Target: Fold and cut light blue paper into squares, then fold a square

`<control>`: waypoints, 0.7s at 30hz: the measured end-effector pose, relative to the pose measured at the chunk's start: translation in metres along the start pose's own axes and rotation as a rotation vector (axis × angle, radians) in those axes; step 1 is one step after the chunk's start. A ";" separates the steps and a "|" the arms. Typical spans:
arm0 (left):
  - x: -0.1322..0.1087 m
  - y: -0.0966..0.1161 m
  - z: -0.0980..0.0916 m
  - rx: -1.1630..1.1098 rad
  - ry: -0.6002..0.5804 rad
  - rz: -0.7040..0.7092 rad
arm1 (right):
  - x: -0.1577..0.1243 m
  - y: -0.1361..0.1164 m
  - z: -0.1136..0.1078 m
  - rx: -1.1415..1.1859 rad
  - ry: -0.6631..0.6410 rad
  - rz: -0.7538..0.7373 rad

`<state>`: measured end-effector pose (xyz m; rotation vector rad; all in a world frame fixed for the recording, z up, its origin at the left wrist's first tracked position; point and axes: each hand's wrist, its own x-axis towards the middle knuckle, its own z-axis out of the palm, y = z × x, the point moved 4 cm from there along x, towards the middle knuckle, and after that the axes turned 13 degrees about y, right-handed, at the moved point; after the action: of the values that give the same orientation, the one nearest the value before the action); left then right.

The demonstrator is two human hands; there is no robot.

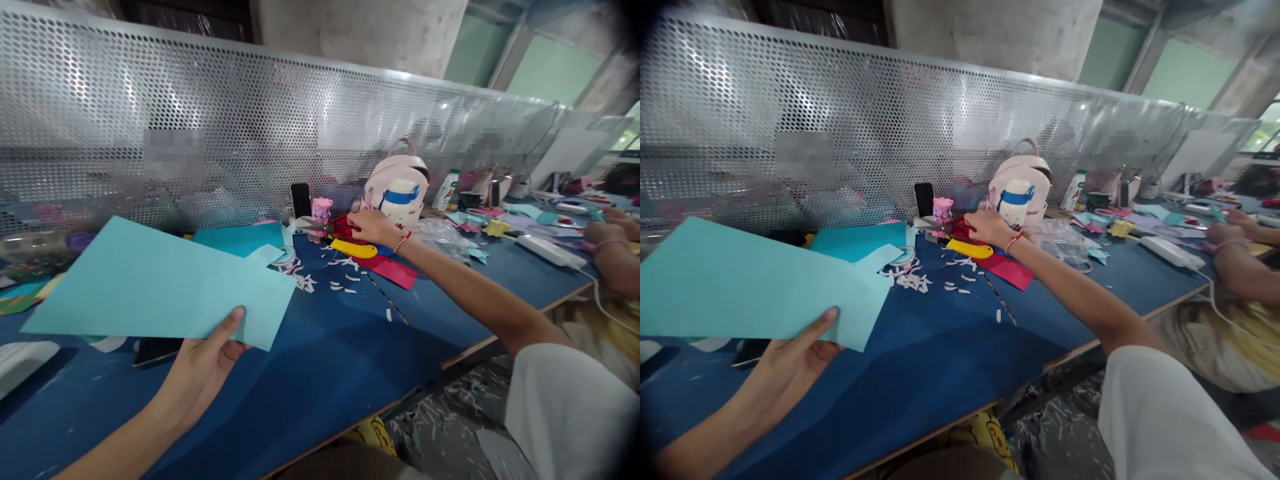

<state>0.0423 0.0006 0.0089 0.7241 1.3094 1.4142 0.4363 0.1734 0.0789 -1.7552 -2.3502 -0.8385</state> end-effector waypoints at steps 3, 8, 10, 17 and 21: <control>-0.002 0.005 0.011 0.000 -0.041 0.022 | -0.005 -0.014 0.005 -0.021 0.123 -0.012; -0.001 0.007 0.020 0.000 -0.073 0.039 | -0.008 -0.038 0.014 0.039 0.273 -0.038; 0.003 0.004 0.016 0.001 -0.035 0.040 | -0.007 -0.039 0.016 0.097 0.322 -0.006; 0.012 -0.005 0.006 0.031 0.018 0.032 | 0.004 -0.027 0.016 0.499 0.472 0.285; 0.013 -0.002 0.005 0.040 0.007 0.103 | -0.004 -0.046 0.005 0.901 0.447 0.347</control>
<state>0.0437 0.0147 0.0059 0.8242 1.3246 1.4774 0.3971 0.1640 0.0559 -1.3197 -1.6397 -0.0510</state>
